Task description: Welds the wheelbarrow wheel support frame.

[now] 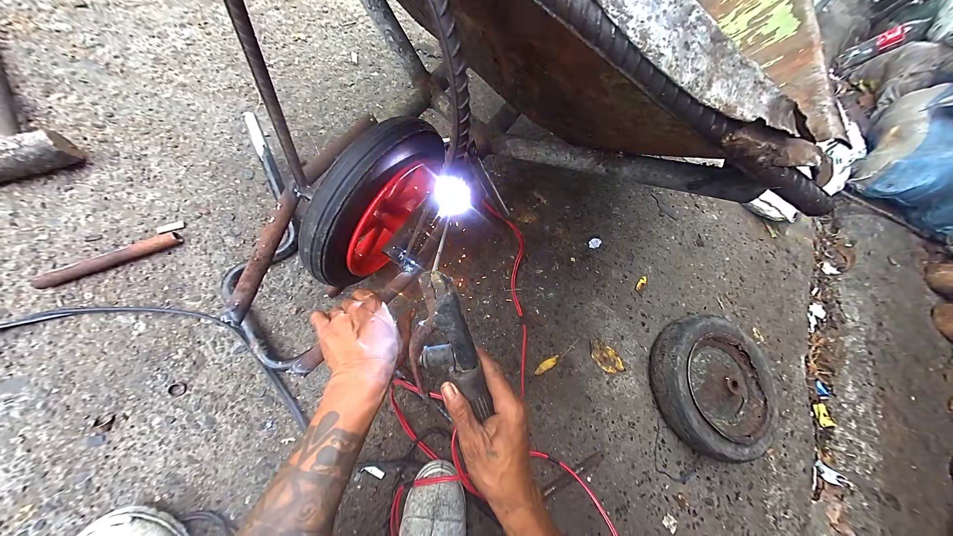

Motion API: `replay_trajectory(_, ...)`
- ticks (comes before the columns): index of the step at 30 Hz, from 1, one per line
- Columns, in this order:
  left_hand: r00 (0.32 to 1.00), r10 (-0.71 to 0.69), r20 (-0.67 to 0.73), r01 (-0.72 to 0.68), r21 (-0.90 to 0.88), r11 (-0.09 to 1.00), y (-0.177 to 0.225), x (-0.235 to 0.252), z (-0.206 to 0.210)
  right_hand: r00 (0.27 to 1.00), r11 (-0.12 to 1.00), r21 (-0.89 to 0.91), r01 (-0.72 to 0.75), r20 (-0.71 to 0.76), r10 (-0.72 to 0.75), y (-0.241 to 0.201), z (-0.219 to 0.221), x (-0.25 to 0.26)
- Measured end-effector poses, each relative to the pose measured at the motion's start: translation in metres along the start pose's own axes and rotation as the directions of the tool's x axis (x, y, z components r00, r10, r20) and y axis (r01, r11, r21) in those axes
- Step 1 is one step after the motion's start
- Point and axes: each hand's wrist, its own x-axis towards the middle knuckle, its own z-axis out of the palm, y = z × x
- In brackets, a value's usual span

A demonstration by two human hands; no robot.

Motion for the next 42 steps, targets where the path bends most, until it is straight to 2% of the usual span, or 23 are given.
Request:
replay_trajectory(20,0.999,0.01,-0.045,-0.01,-0.008,1.0,-0.0009,-0.002,0.0005,0.999,0.999,-0.023,-0.031,-0.012,0.031,-0.0026,0.0055,0.0005)
replay_trajectory(27,0.995,0.032,-0.095,-0.038,-0.065,0.997,-0.0049,-0.0019,0.0046,0.994,0.99,0.116,0.083,-0.076,-0.075,-0.0044,0.0026,-0.002)
replay_trajectory(42,0.997,0.029,-0.077,-0.032,-0.035,0.999,-0.0039,-0.0024,0.0042,1.0,0.999,0.034,0.004,-0.018,-0.003,-0.002,0.0021,0.0014)
